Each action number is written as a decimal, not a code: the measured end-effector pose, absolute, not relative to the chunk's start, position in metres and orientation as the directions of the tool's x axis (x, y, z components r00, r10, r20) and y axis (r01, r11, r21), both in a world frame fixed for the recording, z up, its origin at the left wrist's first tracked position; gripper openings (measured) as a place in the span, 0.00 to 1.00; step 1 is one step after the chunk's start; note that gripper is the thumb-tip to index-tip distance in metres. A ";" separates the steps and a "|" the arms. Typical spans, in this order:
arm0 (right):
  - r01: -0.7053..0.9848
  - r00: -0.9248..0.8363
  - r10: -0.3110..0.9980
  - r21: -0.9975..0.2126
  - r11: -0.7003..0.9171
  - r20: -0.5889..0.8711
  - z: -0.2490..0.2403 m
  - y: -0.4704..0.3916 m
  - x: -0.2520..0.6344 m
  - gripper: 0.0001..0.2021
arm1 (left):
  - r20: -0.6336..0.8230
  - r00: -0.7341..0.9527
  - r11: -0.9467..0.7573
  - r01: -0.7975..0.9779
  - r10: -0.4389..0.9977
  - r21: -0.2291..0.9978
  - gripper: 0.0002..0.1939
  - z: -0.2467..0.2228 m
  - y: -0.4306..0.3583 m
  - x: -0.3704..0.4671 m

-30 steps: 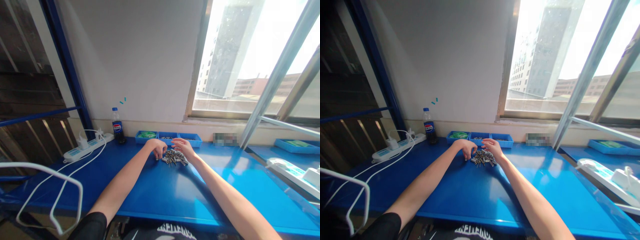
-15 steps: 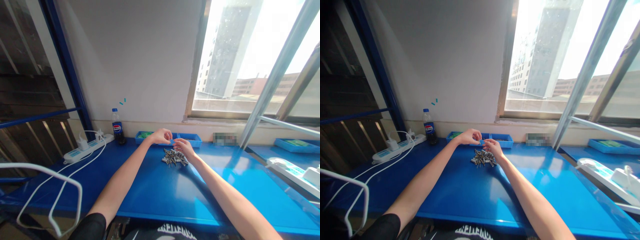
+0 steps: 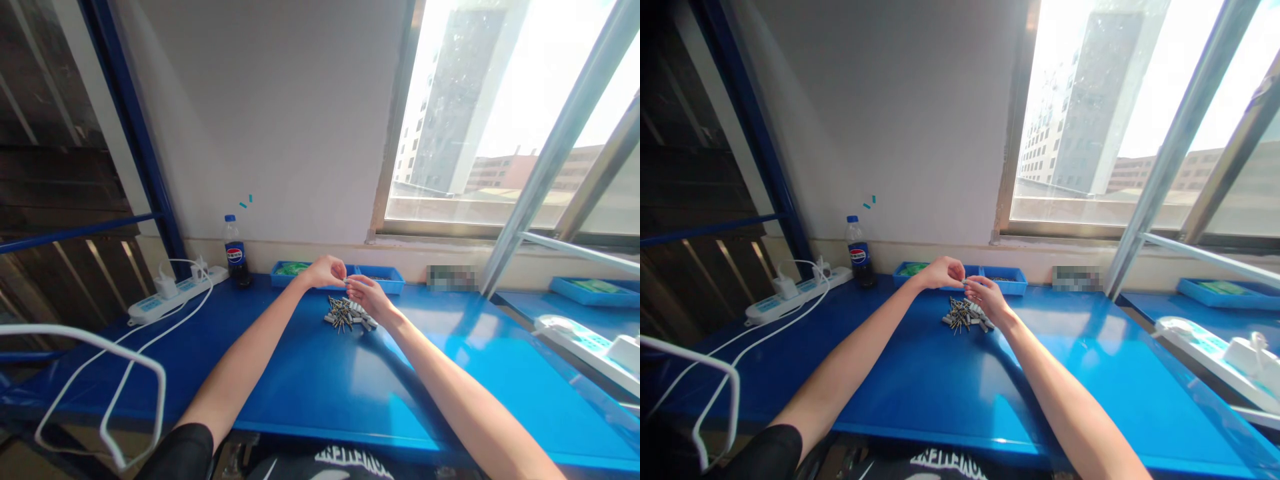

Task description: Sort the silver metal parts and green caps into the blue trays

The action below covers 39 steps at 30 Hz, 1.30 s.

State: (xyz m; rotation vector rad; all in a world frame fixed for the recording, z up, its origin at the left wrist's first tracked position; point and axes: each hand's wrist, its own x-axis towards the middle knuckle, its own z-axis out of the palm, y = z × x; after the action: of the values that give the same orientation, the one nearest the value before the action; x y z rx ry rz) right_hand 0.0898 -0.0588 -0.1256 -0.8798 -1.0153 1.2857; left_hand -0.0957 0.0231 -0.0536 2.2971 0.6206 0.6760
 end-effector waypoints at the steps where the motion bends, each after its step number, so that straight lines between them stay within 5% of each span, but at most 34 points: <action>1: -0.326 0.011 0.994 -0.940 0.103 0.105 -0.126 -0.059 0.090 0.18 | 0.283 0.762 -0.676 0.260 0.582 0.689 0.13 -0.054 0.024 -0.096; 7: -0.194 0.070 0.987 -0.969 0.154 0.143 -0.123 -0.060 0.091 0.16 | 0.160 0.781 -0.719 0.447 0.604 0.532 0.10 -0.048 0.023 -0.103; 11: -0.057 0.116 0.982 -0.986 0.154 0.147 -0.124 -0.059 0.091 0.16 | -0.087 0.800 -0.698 0.565 0.593 0.441 0.12 -0.042 0.021 -0.113; 14: -0.081 0.131 0.973 -0.976 0.203 0.191 -0.125 -0.058 0.089 0.19 | -0.288 0.783 -0.657 0.620 0.551 0.429 0.13 -0.043 0.019 -0.115; 20: -0.182 0.124 0.971 -0.957 0.225 0.205 -0.125 -0.058 0.087 0.27 | -0.450 0.733 -0.563 0.680 0.510 0.470 0.19 -0.049 0.012 -0.108; 26: -0.127 0.116 0.980 -0.976 0.178 0.164 -0.123 -0.061 0.089 0.18 | -0.408 0.775 -0.626 0.632 0.483 0.458 0.19 -0.053 0.008 -0.100; 39: -0.146 0.116 0.988 -0.983 0.114 0.097 -0.120 -0.064 0.087 0.15 | -0.470 0.684 -0.626 0.718 0.557 0.304 0.15 -0.053 0.011 -0.101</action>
State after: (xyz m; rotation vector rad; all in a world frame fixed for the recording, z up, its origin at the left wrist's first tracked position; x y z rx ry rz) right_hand 0.0873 -0.0640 -0.1198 -1.0701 -1.0668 1.1214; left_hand -0.1012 0.0110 -0.0534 2.4246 0.9855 -0.4598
